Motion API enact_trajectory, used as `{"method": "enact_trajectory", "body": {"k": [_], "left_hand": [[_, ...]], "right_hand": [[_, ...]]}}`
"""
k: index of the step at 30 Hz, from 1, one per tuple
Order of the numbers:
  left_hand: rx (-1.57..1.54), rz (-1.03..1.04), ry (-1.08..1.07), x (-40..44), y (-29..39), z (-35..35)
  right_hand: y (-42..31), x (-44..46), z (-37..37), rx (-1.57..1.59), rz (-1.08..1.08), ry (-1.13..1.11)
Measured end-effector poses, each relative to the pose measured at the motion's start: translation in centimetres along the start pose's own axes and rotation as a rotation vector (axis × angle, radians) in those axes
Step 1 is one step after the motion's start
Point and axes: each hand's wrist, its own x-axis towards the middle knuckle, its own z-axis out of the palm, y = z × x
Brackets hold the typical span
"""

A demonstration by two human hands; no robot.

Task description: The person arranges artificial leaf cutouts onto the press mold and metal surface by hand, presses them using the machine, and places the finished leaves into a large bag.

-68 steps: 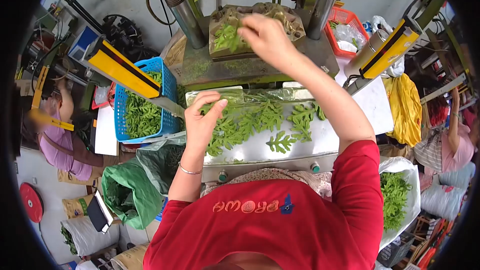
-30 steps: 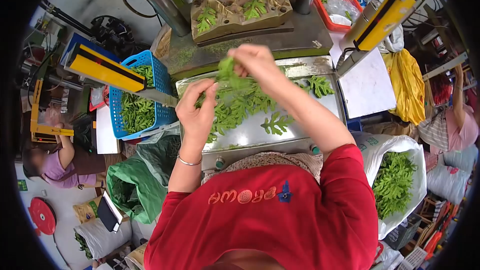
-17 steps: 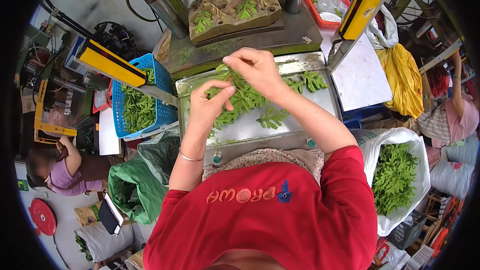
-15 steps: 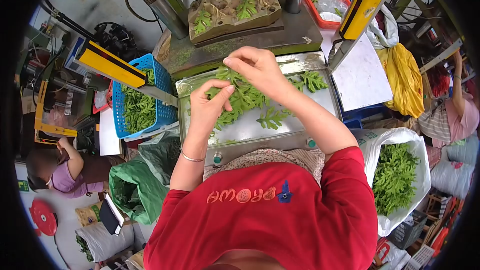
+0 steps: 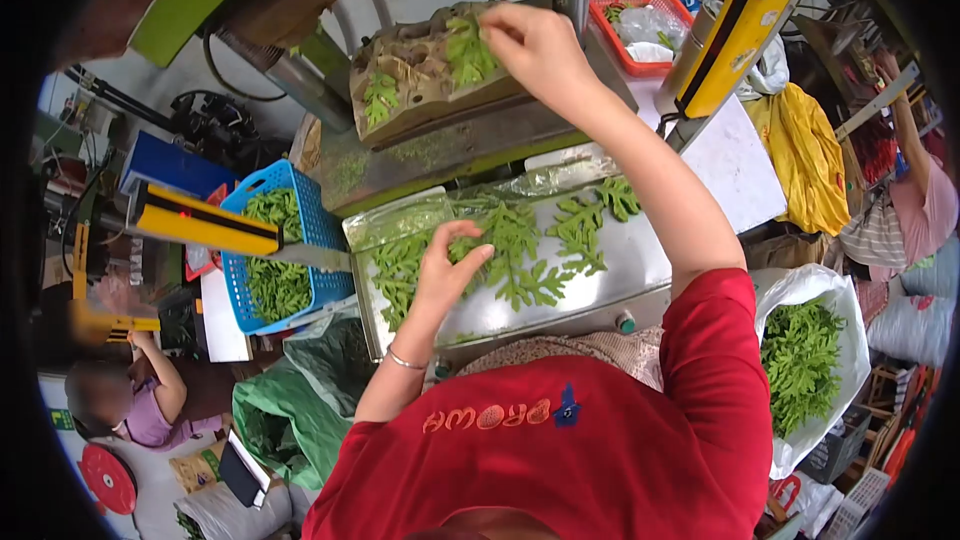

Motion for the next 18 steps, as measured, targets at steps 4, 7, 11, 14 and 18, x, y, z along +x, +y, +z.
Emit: {"method": "enact_trajectory", "body": {"k": [4, 7, 11, 14, 18], "left_hand": [[-0.321, -0.078, -0.029, 1.5, 1.4, -1.5], [-0.436, -0.299, -0.079, 2.8, 3.7, -2.6], [-0.579, -0.447, -0.109, 3.7, 3.7, -2.8], [-0.656, -0.189, -0.054, 4.3, 2.5, -2.3], [-0.651, -0.357, -0.071, 5.1, 3.1, -3.1]], "right_hand": [[3.0, 5.7, 1.3, -0.18, -0.222, 0.384], [7.7, 8.9, 2.6, -0.303, -0.291, 0.426], [11.4, 9.9, 3.9, -0.457, -0.255, 0.365], [12.8, 9.6, 4.1, -0.526, 0.038, 0.089], [12.6, 10.2, 3.3, -0.494, 0.003, -0.097]]}}
